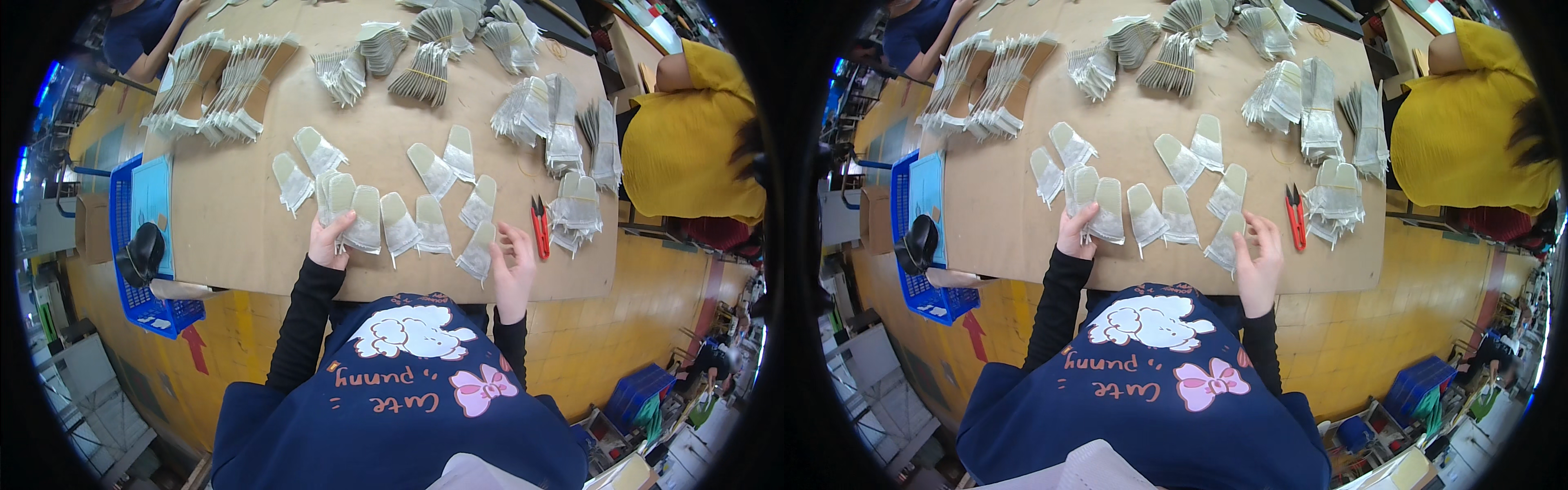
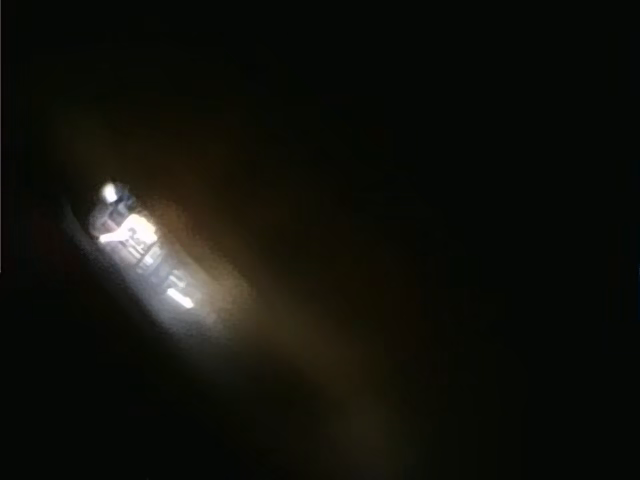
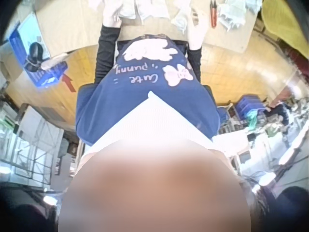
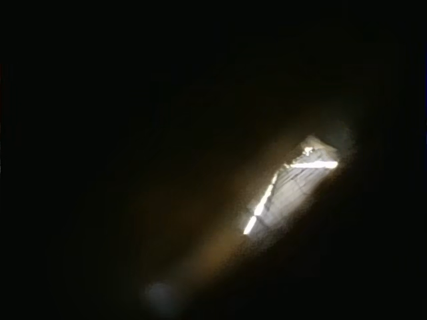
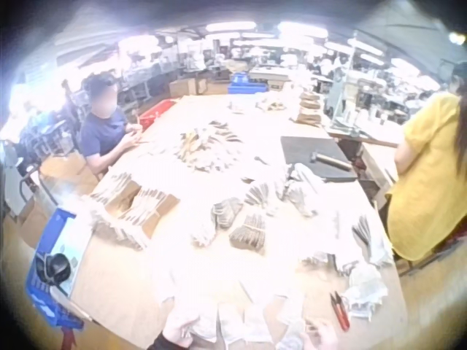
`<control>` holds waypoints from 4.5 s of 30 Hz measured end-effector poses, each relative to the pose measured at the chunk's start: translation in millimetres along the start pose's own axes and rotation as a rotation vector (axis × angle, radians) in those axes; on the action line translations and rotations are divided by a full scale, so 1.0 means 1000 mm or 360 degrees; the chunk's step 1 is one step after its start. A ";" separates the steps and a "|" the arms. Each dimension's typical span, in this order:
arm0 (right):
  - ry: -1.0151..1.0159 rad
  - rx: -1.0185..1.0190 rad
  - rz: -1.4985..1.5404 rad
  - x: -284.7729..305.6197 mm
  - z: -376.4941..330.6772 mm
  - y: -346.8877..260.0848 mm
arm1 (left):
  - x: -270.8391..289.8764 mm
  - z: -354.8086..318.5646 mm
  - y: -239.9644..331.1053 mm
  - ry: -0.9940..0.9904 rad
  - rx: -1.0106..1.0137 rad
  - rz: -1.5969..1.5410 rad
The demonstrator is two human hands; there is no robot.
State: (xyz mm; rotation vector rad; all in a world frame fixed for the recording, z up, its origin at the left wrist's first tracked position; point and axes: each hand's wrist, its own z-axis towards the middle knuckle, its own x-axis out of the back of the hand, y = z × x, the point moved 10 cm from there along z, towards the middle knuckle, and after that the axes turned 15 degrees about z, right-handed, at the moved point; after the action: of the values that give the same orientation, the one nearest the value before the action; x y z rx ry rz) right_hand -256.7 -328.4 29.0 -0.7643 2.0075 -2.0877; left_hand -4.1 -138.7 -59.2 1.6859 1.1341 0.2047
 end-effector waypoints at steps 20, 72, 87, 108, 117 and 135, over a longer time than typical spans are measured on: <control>-0.0517 -0.0097 0.0219 -0.110 -0.020 -0.012 | -0.060 -0.022 -0.017 -0.0289 -0.0030 0.0174; 0.0122 -0.0157 0.0924 0.034 0.061 0.003 | 0.012 -0.006 0.006 -0.0107 0.0029 -0.0335; 0.0073 -0.0273 0.0684 0.049 0.041 0.022 | 0.000 0.008 0.008 -0.0107 -0.0128 -0.0052; -0.0018 0.0349 -0.0901 0.013 0.093 0.022 | -0.031 -0.005 -0.018 -0.0265 0.0166 -0.0088; -0.0371 0.0318 -0.0079 -0.040 0.056 -0.028 | -0.045 -0.004 -0.013 -0.0268 0.0050 0.0040; 0.0216 -0.0138 0.0860 0.040 0.063 0.016 | -0.017 -0.002 -0.004 -0.0259 0.0106 0.0025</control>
State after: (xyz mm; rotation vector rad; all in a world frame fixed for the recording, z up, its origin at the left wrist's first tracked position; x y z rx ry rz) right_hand -266.0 -403.9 22.6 -0.0639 2.0814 -1.7794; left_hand -17.1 -150.2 -55.4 1.7372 1.0158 0.0389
